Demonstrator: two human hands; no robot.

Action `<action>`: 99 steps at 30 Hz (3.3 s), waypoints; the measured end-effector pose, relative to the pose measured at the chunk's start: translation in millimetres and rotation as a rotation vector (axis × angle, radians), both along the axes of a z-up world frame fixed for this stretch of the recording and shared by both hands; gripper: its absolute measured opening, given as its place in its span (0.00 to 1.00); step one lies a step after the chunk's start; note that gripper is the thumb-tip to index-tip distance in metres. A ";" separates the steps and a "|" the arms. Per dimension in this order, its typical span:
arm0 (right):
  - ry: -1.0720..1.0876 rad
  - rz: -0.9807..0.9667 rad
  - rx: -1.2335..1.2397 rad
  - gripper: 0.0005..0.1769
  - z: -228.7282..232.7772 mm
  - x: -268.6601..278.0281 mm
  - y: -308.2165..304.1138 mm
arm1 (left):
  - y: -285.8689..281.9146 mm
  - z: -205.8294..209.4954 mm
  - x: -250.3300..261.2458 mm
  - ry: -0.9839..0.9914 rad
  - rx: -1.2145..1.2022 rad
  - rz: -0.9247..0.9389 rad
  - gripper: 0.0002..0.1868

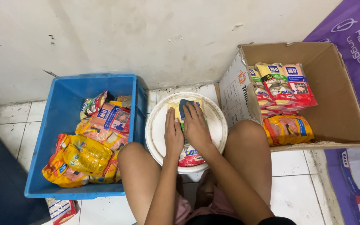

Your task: Cleaning a plastic package using a sponge and water over a bucket

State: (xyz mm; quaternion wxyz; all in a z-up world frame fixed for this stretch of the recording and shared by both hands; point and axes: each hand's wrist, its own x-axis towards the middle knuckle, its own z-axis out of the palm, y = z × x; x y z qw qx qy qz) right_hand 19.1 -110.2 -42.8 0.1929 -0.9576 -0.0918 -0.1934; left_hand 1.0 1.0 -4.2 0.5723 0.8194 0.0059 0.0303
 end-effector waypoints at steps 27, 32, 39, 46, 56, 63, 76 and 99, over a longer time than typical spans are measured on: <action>-0.036 0.004 -0.032 0.24 7.1 -7.9 1.4 | 0.2 0.9 -0.8 -0.002 -0.005 0.005 0.27; 0.018 0.070 0.019 0.25 6.2 -72.2 -6.7 | 1.0 7.0 -2.9 0.017 -0.014 -0.001 0.27; 0.070 0.113 0.049 0.25 -0.7 -74.2 -10.2 | 0.7 8.9 -2.6 0.036 -0.018 -0.001 0.27; -0.022 0.033 0.007 0.24 -0.2 -13.8 6.4 | 0.8 0.8 -1.3 -0.007 -0.012 -0.006 0.26; 0.045 0.039 0.010 0.25 1.8 -62.9 2.8 | 2.6 2.5 -2.9 -0.011 -0.032 0.002 0.26; 0.125 0.077 0.074 0.25 5.0 -80.2 -5.4 | 2.7 7.6 -3.1 0.002 -0.035 0.013 0.26; -0.056 -0.044 0.033 0.25 3.8 -23.2 -0.2 | 2.8 -2.2 0.9 -0.007 -0.031 0.028 0.25; 0.105 -0.072 0.159 0.26 6.2 -27.9 -11.0 | 3.9 -2.5 -4.3 -0.021 -0.003 0.095 0.23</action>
